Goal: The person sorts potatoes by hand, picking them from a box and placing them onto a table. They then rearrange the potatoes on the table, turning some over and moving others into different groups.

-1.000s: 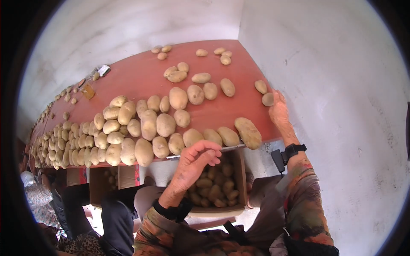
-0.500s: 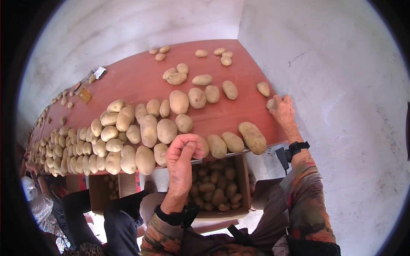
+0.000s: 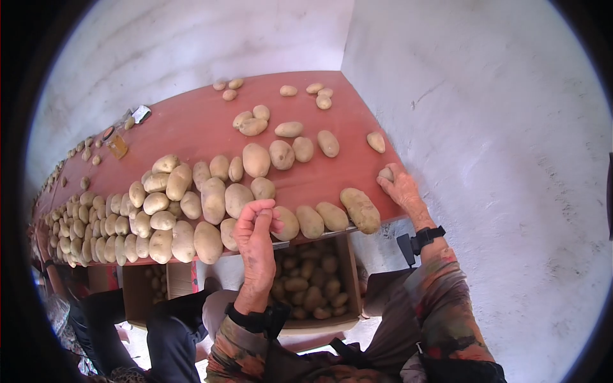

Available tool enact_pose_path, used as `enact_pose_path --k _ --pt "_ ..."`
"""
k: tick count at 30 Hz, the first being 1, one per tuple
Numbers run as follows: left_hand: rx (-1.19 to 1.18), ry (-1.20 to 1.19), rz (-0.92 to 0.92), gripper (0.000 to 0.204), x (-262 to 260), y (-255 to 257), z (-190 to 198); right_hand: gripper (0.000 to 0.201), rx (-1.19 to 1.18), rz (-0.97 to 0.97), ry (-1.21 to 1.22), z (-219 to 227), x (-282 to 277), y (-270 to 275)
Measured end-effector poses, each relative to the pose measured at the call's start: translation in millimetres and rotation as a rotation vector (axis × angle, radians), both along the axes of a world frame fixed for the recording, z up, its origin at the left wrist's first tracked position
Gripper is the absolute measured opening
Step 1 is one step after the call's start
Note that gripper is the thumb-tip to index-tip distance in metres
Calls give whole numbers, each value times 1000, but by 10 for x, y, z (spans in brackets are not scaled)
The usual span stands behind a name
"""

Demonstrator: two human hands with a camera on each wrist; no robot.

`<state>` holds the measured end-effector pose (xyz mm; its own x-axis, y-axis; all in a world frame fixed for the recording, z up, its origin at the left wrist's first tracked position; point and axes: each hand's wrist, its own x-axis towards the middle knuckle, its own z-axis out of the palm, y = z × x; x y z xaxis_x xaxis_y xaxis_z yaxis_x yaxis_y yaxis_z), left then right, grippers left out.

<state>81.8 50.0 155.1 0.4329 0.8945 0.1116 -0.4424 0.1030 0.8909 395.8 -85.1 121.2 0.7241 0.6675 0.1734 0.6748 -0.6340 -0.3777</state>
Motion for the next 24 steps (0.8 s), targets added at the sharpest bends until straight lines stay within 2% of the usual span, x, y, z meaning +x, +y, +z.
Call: enact_pose_path --k 2,6,8,9,11,12,14,15,17,21,24 --pt "3 -8 11 11 -14 12 10 46 11 -9 110 73 -71 -20" --pt "-7 -45 25 11 -42 48 10 51 -73 55 39 57 0 27" --pt "-15 -44 40 11 -69 64 32 55 -220 71 126 103 51 66" --pt "-27 -42 42 11 -73 71 38 55 -221 75 119 106 98 78" --pt "-38 -66 56 11 -90 89 43 55 -417 119 40 158 168 160" --pt "-48 -79 69 11 -102 108 46 55 -417 126 31 191 212 202" --pt "-36 -82 90 11 -136 134 71 53 -444 118 192 394 155 288" --pt "-21 -81 100 11 -150 147 71 53 -447 124 192 480 133 346" --pt "-15 -74 118 11 -163 175 61 51 -323 123 407 632 133 489" --pt "-17 -62 113 11 -184 193 73 52 -280 175 374 654 216 829" --pt "-16 -63 118 11 -194 197 81 55 -182 147 353 447 372 1126"
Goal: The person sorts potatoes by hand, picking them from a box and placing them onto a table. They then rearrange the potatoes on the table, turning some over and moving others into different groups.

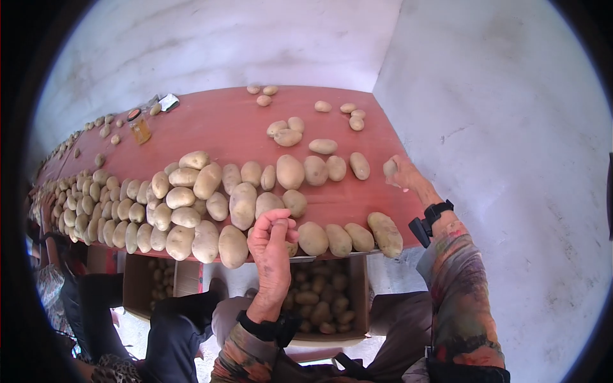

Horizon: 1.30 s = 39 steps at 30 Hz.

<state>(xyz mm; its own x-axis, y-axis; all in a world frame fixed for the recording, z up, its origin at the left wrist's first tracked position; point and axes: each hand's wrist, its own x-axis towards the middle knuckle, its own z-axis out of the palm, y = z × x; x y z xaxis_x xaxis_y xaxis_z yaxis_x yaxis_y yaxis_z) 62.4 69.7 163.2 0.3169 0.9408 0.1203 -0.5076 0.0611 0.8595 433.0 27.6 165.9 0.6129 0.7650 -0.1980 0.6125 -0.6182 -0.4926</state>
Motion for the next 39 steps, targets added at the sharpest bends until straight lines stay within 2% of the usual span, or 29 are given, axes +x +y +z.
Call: enact_pose_path --k 2,5,9,11,15,18,20,24,27,29,32,36,39 --pt "-7 12 5 12 -18 1 17 57 44 27 -167 -100 14 163" --pt "-12 24 8 12 -28 9 36 59 30 27 -260 -108 -40 330" --pt "-25 21 6 12 -38 32 34 60 23 -21 -163 -216 -23 520" --pt "-18 22 9 12 -31 40 24 58 -22 5 -349 -367 65 600" --pt "-29 43 4 12 -28 36 27 57 -62 -86 -169 -306 39 626" --pt "-24 35 -12 12 -12 41 2 58 -108 -68 -131 -207 -68 659" --pt "-27 41 -14 12 12 24 14 59 -56 -4 64 -190 -93 632" --pt "-31 52 -23 13 29 -8 4 60 -20 30 14 -217 -109 581" --pt "-20 70 -16 13 39 -7 -22 68 -75 40 27 -158 -149 552" --pt "-20 53 -18 12 43 5 -34 74 -150 20 -39 -177 -147 583" --pt "-18 40 -23 11 43 14 -44 77 -138 51 -151 -242 -92 574" --pt "-19 40 -23 11 42 16 -39 75 -124 59 -185 -308 -47 557" --pt "-16 46 -28 11 47 8 -35 75 -85 173 -270 -357 -6 569"
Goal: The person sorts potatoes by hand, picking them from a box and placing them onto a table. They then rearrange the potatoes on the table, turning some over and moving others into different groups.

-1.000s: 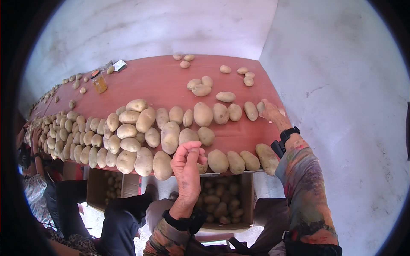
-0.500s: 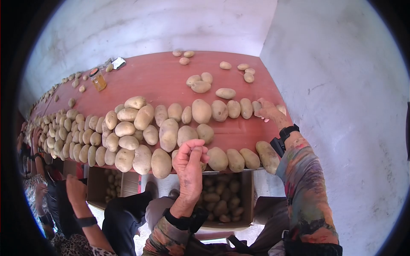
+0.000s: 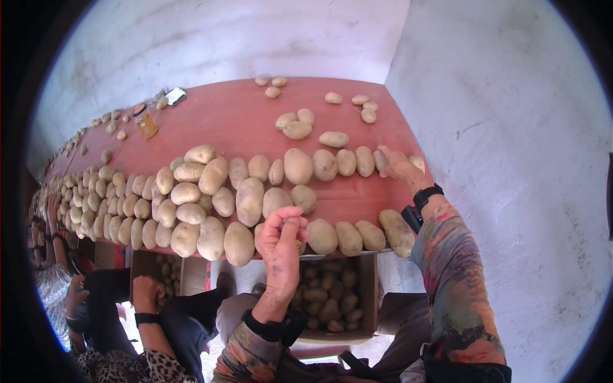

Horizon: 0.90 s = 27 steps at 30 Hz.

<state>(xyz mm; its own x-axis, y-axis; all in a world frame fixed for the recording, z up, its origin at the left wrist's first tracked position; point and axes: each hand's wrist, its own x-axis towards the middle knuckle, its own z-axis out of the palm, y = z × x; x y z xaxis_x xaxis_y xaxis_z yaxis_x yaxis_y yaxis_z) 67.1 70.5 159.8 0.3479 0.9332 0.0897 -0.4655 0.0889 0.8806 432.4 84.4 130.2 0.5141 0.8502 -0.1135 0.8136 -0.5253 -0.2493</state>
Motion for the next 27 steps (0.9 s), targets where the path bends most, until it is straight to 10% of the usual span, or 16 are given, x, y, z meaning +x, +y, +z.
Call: enact_pose_path --k 17,27 --pt "14 -14 -8 11 30 0 -13 78 88 -56 28 93 -102 -87" --pt "30 10 40 11 34 -5 -1 47 80 -282 -116 166 514 -704"
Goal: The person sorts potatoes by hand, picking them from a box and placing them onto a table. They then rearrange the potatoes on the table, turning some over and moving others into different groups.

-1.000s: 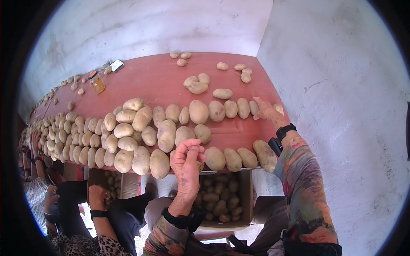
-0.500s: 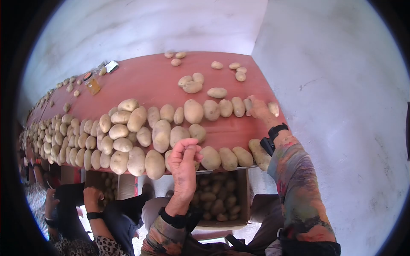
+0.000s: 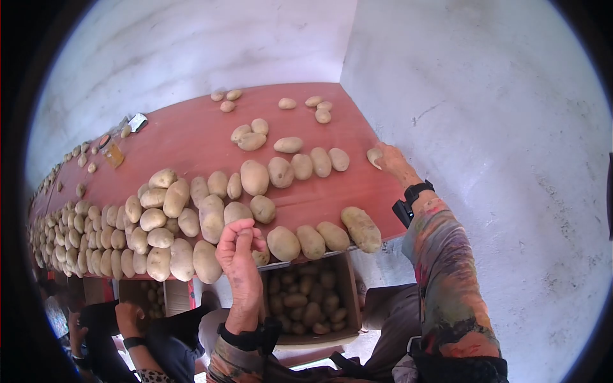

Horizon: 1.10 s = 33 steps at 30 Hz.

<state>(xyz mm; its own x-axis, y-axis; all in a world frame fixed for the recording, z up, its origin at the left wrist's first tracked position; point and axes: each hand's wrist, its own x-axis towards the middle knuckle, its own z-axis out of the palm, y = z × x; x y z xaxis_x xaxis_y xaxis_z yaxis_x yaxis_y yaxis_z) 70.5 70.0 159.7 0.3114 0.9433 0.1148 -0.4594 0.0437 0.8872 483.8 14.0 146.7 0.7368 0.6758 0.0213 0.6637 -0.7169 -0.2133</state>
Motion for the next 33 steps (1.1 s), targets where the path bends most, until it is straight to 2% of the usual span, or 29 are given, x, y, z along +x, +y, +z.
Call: enact_pose_path --k 1,3,6,12,16,18,19,21,25,27,28,30,33 --pt "4 -8 9 11 5 -4 -3 47 0 -1 1 -48 11 -33" --pt "8 -13 17 11 4 -11 -11 47 113 -14 166 -149 31 -67" --pt "17 -16 52 11 -2 -8 -21 45 152 -29 187 -304 130 -28" --pt "31 -13 65 11 -15 15 -39 39 193 -150 155 -256 69 91" --pt "35 -9 63 11 -3 15 -49 42 204 -114 122 -261 78 123" --pt "39 -14 62 11 5 9 -38 44 288 -84 450 -126 -44 173" --pt "35 -14 57 10 7 -3 -17 44 287 -84 449 -158 -46 213" --pt "33 -12 55 10 3 -18 2 47 250 61 320 -235 -80 298" --pt "32 -23 25 11 -6 -1 -7 49 180 115 379 -207 -160 371" --pt "30 -33 17 11 -4 10 1 53 227 306 73 -428 17 342" --pt "34 -29 10 11 -7 19 4 53 228 308 67 -403 -14 301" --pt "42 -30 -2 11 -17 30 -7 54 273 130 20 -367 -89 164" --pt "38 -13 11 11 -26 58 -27 50 293 168 33 -2 -349 -194"
